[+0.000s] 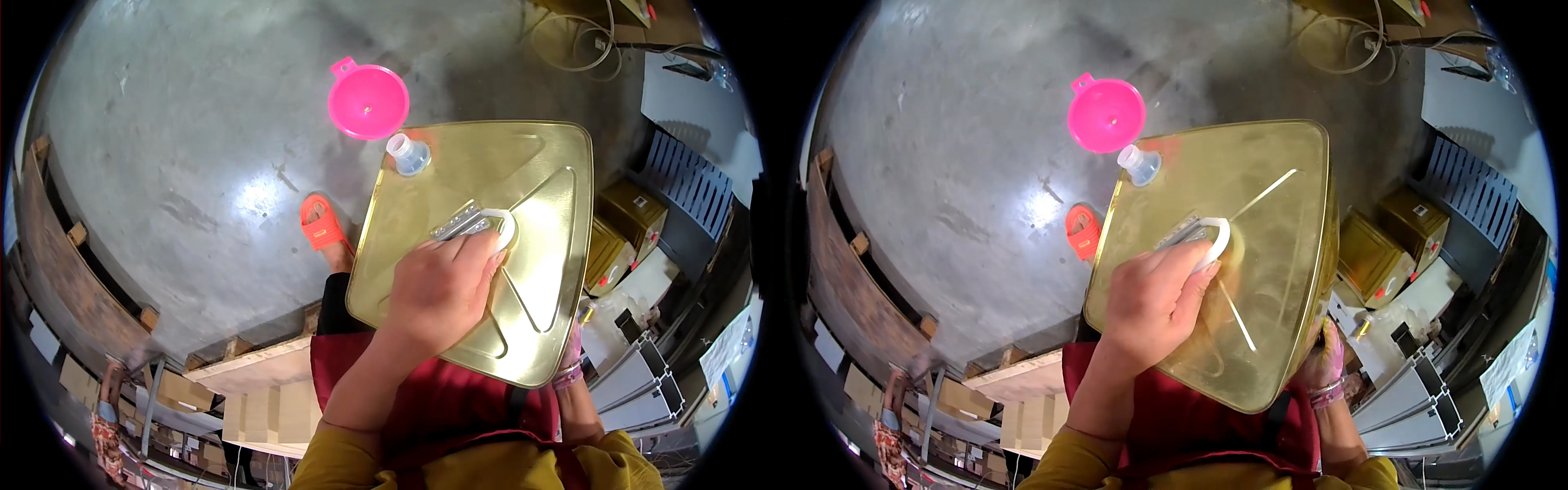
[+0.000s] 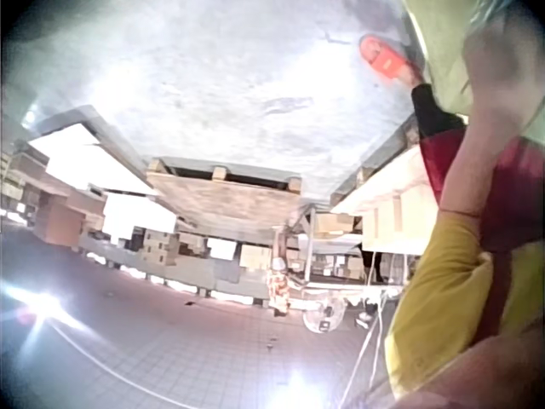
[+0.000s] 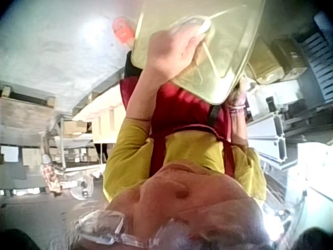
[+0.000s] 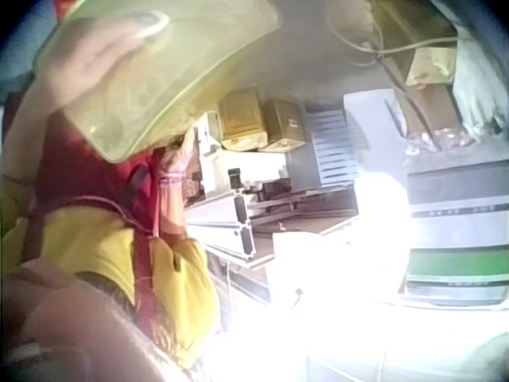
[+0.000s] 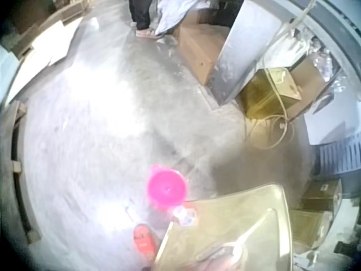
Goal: The person pours liquid from a yellow jerrycan into a small bottle using a pink funnel, then moves to a workbench to wipe several light-colored wooden boards with a white cloth. The person repeatedly wipes the boards, occasionally refilling the cloth with liquid from the bottle.
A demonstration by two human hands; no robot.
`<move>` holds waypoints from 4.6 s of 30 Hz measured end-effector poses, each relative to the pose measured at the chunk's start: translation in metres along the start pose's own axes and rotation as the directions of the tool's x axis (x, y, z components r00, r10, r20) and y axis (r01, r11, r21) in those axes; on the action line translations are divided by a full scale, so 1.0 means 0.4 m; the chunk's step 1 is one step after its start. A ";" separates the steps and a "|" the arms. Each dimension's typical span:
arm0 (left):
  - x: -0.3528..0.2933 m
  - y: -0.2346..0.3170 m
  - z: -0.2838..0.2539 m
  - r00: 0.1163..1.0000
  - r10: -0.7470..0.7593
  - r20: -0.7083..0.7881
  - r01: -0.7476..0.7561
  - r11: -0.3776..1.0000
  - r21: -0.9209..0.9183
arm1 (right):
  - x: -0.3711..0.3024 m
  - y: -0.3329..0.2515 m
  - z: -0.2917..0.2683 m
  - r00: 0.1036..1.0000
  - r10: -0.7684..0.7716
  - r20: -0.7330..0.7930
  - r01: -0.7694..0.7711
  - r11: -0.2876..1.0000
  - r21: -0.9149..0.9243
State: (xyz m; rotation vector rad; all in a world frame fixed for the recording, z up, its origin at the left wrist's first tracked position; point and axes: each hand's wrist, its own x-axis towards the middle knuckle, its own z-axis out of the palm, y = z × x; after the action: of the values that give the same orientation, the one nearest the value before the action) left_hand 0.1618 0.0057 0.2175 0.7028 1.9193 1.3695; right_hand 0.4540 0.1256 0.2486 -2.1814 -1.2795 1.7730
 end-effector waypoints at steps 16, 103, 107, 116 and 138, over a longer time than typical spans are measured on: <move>0.014 0.001 -0.028 1.000 0.009 -0.019 -0.009 1.000 -0.004 | -0.043 -0.023 -0.072 0.988 0.153 -0.002 -0.149 0.967 0.208; 0.029 -0.006 -0.031 0.999 -0.022 -0.033 0.023 1.000 0.019 | -0.048 -0.005 -0.123 0.977 0.214 -0.002 -0.201 0.920 0.335; 0.030 -0.005 -0.031 0.999 -0.023 -0.026 0.024 0.999 0.026 | -0.046 0.004 -0.133 0.982 0.188 0.010 -0.181 0.929 0.323; 0.029 -0.008 -0.029 0.999 -0.022 -0.031 0.023 0.999 0.028 | -0.037 0.012 -0.128 0.972 0.235 -0.031 -0.207 0.905 0.372; 0.029 -0.010 -0.026 0.999 -0.023 -0.024 0.023 0.999 0.042 | -0.041 0.001 -0.075 0.971 0.222 -0.090 -0.173 0.910 0.377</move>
State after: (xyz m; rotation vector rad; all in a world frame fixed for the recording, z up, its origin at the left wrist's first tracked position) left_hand 0.1461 0.0070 0.2136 0.6855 1.9736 1.3324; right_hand 0.4792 0.1283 0.2715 -2.2215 -0.6499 1.7264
